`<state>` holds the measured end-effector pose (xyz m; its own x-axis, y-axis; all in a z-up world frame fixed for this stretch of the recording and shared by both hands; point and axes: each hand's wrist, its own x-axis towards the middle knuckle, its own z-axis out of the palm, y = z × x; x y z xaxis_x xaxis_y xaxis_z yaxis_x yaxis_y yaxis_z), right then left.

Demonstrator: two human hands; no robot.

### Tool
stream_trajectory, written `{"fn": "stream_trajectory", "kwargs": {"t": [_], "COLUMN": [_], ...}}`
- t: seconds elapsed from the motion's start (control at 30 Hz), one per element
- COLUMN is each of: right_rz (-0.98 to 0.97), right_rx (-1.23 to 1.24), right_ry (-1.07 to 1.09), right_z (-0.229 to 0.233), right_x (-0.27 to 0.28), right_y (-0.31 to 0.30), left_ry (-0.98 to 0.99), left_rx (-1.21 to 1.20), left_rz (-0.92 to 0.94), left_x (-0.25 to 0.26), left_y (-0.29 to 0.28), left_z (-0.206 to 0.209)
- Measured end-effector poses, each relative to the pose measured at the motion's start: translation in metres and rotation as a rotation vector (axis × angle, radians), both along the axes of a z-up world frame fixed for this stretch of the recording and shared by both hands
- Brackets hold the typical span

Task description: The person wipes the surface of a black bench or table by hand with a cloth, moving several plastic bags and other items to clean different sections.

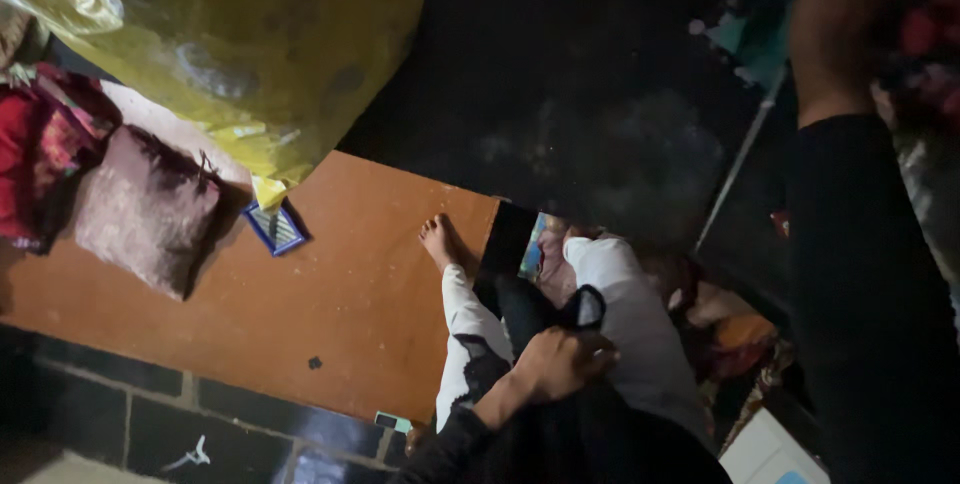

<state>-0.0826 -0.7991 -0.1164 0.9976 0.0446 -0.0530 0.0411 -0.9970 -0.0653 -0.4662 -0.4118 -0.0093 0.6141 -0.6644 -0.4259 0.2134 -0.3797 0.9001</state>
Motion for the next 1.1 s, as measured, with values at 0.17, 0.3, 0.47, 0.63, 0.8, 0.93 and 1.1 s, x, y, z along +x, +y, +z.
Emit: {"fn": "stream_trajectory", "kwargs": {"t": [0.17, 0.3, 0.47, 0.63, 0.8, 0.93, 1.1], "right_rz": [0.109, 0.323, 0.370, -0.022, 0.214, 0.390, 0.487], "right_rx": [0.159, -0.060, 0.474, 0.572, 0.231, 0.534, 0.648], "right_ry": [-0.003, -0.085, 0.271, -0.008, 0.021, 0.182, 0.280], "right_z": [-0.016, 0.004, 0.045, 0.062, 0.051, 0.072, 0.092], "right_x": [-0.027, -0.116, -0.200, -0.170, -0.202, -0.266, -0.254], "right_y": [0.008, 0.065, 0.111, 0.069, 0.115, 0.180, 0.172], "left_ry": [0.128, 0.111, 0.003, 0.095, 0.133, 0.181, 0.138], "left_rx": [0.095, -0.024, -0.080, 0.104, 0.003, -0.014, 0.017], "left_rz": [0.022, 0.015, -0.066, -0.174, -0.065, -0.070, -0.063], "left_x": [-0.017, -0.017, -0.009, -0.007, -0.017, -0.016, -0.013], "left_y": [-0.002, -0.010, -0.015, 0.000, 0.010, 0.013, 0.015], "left_z": [-0.002, -0.013, -0.014, -0.011, -0.010, -0.001, 0.001]}}
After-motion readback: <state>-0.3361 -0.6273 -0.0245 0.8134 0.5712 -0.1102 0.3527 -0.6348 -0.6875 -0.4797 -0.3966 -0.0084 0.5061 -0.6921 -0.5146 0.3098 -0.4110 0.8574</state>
